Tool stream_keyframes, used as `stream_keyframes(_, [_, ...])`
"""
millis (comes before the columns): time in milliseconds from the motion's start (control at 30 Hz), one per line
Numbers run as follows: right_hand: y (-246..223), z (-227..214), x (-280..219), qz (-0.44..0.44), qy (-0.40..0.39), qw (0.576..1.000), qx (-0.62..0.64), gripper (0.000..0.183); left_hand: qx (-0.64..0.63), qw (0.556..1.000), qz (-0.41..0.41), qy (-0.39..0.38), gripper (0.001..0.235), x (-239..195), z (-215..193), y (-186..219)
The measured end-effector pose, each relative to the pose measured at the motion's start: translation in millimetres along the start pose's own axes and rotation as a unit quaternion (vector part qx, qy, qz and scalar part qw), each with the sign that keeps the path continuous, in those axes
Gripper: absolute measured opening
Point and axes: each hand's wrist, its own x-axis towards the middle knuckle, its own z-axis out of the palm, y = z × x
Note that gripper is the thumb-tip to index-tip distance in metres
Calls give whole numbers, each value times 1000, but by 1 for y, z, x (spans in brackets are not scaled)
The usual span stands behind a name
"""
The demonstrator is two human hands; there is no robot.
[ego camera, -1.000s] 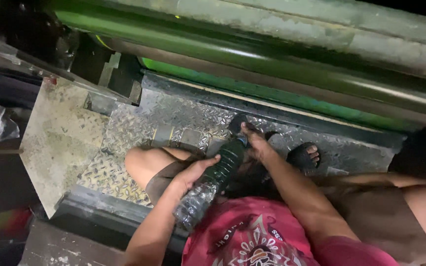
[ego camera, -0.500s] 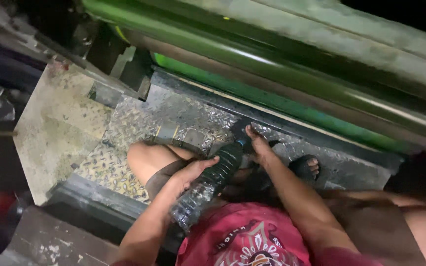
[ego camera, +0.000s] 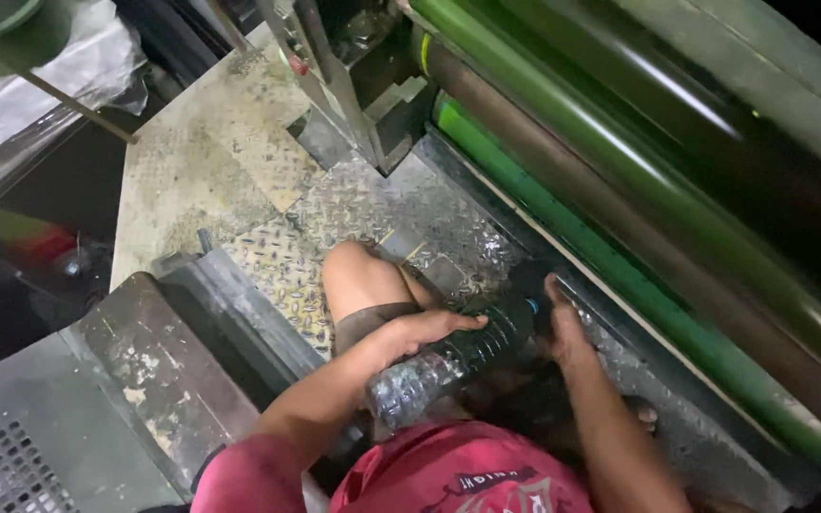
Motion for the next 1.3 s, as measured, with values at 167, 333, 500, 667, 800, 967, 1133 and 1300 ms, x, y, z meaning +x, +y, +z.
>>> stream_keyframes(167, [7,-6,12,-18,-3,1000,2,79,-167,985,-27,-23,59,41,-23,-29])
stream_keyframes(333, [-4,6,17,-12,6,1000,20,111,-209,977,-43,-29,49,57,-24,-41])
stream_keyframes(500, [-2,13,17,-30,-60,993,100,81,-144,987,-58,-47,58,67,-19,-55])
stream_keyframes(667, [9,-5,24,-5,-54,994,99,77,-158,984,-66,-44,66,56,-24,-44])
stream_keyframes(800, [17,-14,55,-44,-50,997,50,65,-165,984,-61,-25,62,64,-38,-48])
stream_keyframes(967, [-16,20,30,-108,-76,989,-70,94,-66,996,30,42,91,20,-55,-23])
stream_keyframes(1133, [-65,10,90,-165,-121,968,-145,94,-1,980,186,66,62,6,-95,-14])
stream_keyframes(1300, [-97,76,-62,-359,-181,899,-175,81,-69,923,315,211,70,-39,-133,29])
